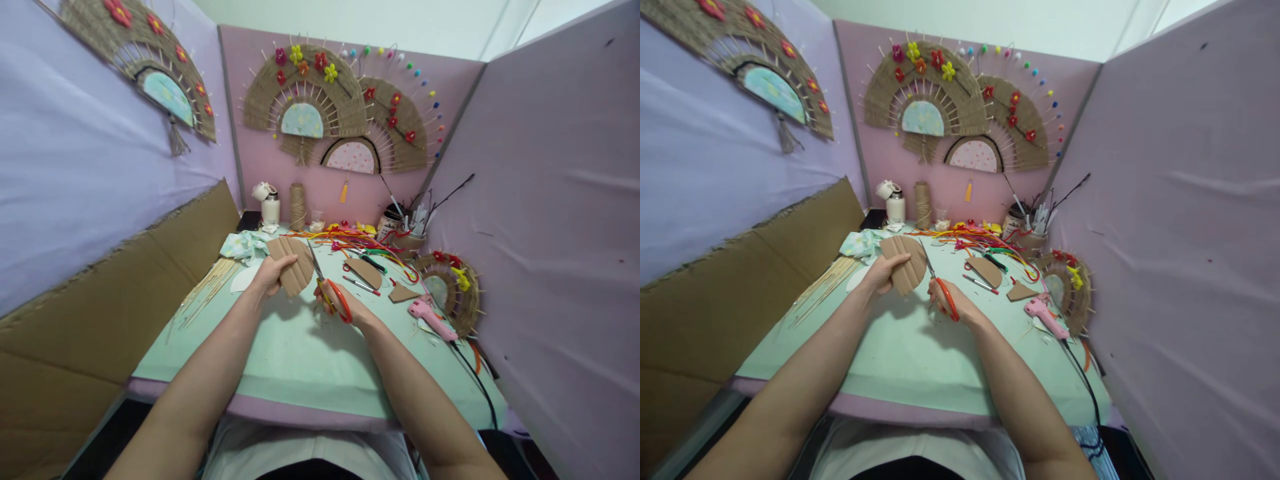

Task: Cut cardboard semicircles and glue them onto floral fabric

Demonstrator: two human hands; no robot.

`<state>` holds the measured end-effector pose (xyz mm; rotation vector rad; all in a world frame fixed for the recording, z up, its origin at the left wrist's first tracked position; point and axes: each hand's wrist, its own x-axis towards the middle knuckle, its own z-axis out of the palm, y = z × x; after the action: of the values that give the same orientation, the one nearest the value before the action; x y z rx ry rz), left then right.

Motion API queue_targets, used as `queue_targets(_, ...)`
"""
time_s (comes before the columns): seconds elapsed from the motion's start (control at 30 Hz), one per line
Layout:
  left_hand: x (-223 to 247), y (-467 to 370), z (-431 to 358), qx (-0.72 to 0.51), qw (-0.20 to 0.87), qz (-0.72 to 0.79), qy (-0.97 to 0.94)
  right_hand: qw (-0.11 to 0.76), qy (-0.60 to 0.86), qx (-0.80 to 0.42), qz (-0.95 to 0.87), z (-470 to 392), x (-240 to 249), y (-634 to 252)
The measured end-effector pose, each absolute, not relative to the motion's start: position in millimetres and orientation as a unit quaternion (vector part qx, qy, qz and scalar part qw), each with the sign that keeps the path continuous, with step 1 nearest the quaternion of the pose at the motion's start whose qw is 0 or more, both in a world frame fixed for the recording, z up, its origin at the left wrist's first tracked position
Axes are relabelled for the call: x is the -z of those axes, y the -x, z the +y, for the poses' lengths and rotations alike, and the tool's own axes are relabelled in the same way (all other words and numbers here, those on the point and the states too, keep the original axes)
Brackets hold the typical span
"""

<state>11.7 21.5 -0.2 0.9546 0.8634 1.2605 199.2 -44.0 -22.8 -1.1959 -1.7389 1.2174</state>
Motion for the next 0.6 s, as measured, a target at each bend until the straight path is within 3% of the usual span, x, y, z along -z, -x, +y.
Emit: queue_targets(0.6,2.1,-11.9,20.8,-0.538,0.626,0.371,-0.426,0.338,0.501,-0.457,-0.653,-47.1,20.8,-195.4)
